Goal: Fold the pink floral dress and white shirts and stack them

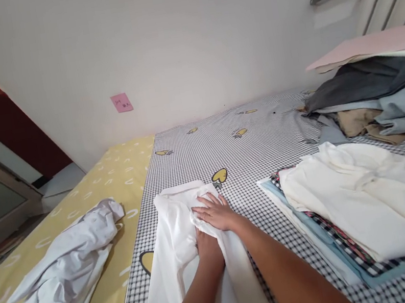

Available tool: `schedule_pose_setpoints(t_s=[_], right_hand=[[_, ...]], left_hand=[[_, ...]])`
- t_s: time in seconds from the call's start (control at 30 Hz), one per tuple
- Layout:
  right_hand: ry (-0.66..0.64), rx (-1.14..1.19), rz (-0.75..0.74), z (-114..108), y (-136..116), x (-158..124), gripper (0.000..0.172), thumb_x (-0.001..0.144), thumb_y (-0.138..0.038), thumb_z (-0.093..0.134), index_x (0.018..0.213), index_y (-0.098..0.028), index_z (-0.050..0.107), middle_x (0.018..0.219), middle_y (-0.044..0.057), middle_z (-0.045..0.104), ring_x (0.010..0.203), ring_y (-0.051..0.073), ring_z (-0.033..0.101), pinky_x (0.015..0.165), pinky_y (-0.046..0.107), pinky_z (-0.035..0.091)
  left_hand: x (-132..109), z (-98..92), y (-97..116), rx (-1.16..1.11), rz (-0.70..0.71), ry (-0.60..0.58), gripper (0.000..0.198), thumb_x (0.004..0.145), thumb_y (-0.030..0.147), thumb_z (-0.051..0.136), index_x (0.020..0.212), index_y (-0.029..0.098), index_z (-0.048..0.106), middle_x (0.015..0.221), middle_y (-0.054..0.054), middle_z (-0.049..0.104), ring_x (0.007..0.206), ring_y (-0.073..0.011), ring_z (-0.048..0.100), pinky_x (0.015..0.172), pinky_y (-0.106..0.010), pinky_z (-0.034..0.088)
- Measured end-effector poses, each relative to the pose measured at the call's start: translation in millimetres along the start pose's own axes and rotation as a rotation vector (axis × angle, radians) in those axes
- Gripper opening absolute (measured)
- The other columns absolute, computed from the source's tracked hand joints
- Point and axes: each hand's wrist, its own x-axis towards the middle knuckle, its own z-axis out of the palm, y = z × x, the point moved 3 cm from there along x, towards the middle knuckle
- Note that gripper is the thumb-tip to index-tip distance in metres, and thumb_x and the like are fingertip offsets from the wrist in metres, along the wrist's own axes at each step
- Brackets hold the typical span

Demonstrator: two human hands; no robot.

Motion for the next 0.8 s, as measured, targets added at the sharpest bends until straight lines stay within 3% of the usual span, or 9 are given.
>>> schedule_pose_setpoints(t_s=[0.13,0.23,0.3,0.37,0.47,0.57,0.63,0.7,0.8], right_hand=[[-0.002,-0.024,0.029,-4.6,-13.7,-0.1,0.058,0.100,-0.061,0.030,0.155,-0.045,0.037,0.171,-0.008,0.016,0.159,0.026,-0.002,0.123,0.061,-0.005],[0.016,-0.010,0.057,-14.4,-27.9,-3.8,0.058,0.095,-0.062,0.046,0.150,-0.043,0.048,0.168,-0.001,0.030,0.157,0.034,0.014,0.120,0.069,0.005],[0.064,0.013,0.074,-21.2,-37.0,-13.3,0.057,0.096,-0.062,0.044,0.149,-0.041,0.049,0.165,0.002,0.037,0.154,0.035,0.026,0.119,0.070,0.016],[0.166,0.026,0.100,-24.9,-44.1,-31.9,0.057,0.102,-0.057,0.032,0.156,-0.038,0.040,0.167,0.004,0.033,0.153,0.032,0.029,0.119,0.069,0.020],[0.335,0.003,0.148,-17.1,-50.6,-79.0,0.056,0.106,-0.044,0.021,0.160,-0.032,0.030,0.170,0.005,0.024,0.157,0.029,0.017,0.121,0.069,0.011],[0.419,-0.034,0.051,9.1,-55.6,-144.9,0.048,0.106,-0.042,0.030,0.148,-0.035,0.052,0.166,0.002,0.036,0.157,0.031,0.013,0.121,0.069,0.005],[0.360,0.016,-0.092,35.4,-57.5,-193.6,0.039,0.104,-0.045,0.040,0.132,-0.038,0.067,0.158,0.001,0.049,0.155,0.033,0.023,0.120,0.072,0.009],[0.260,0.154,-0.188,63.8,-54.7,-241.6,0.034,0.102,-0.048,0.047,0.124,-0.040,0.072,0.152,0.000,0.055,0.152,0.033,0.031,0.120,0.071,0.015],[0.383,0.536,-0.060,96.6,-31.0,-302.6,0.034,0.097,-0.053,0.053,0.112,-0.035,0.078,0.137,0.006,0.068,0.135,0.032,0.055,0.115,0.061,0.039]], left_hand=[[-55.5,-25.7,11.9,-0.051,0.041,-0.143,0.066,0.091,0.027,0.051,0.154,0.014,0.041,0.159,-0.020,0.042,0.151,-0.0393,0.033,0.127,-0.061,0.023],[-86.5,-42.7,20.0,-0.107,0.002,-0.208,0.066,0.091,0.019,0.044,0.156,0.011,0.035,0.163,-0.020,0.035,0.154,-0.0385,0.025,0.126,-0.062,0.023],[-100.2,-56.0,24.3,-0.175,-0.028,-0.237,0.064,0.091,0.014,0.039,0.154,0.007,0.038,0.162,-0.019,0.036,0.154,-0.0361,0.024,0.127,-0.059,0.023],[-114.2,-70.7,25.9,-0.277,-0.021,-0.233,0.059,0.091,0.013,0.038,0.149,0.007,0.047,0.160,-0.019,0.042,0.154,-0.0339,0.028,0.127,-0.057,0.024],[-149.1,-89.6,18.5,-0.508,0.004,-0.124,0.045,0.093,0.018,0.041,0.129,0.018,0.068,0.146,-0.014,0.061,0.141,-0.0316,0.050,0.124,-0.056,0.031],[-204.1,-96.3,-2.3,-0.736,-0.067,0.051,0.036,0.095,0.028,0.046,0.116,0.027,0.075,0.124,-0.010,0.075,0.118,-0.0294,0.067,0.110,-0.051,0.047],[-244.0,-93.7,-24.6,-0.828,-0.231,0.189,0.030,0.093,0.034,0.050,0.110,0.027,0.075,0.112,-0.010,0.078,0.105,-0.0287,0.071,0.098,-0.046,0.054],[-280.6,-87.8,-53.2,-0.877,-0.501,0.372,0.027,0.091,0.039,0.054,0.102,0.025,0.073,0.104,-0.010,0.077,0.092,-0.0273,0.072,0.090,-0.043,0.055],[-320.6,-72.9,-93.5,-0.965,-0.877,0.542,0.024,0.086,0.044,0.058,0.098,0.026,0.068,0.096,-0.008,0.074,0.089,-0.0269,0.070,0.089,-0.041,0.055]])
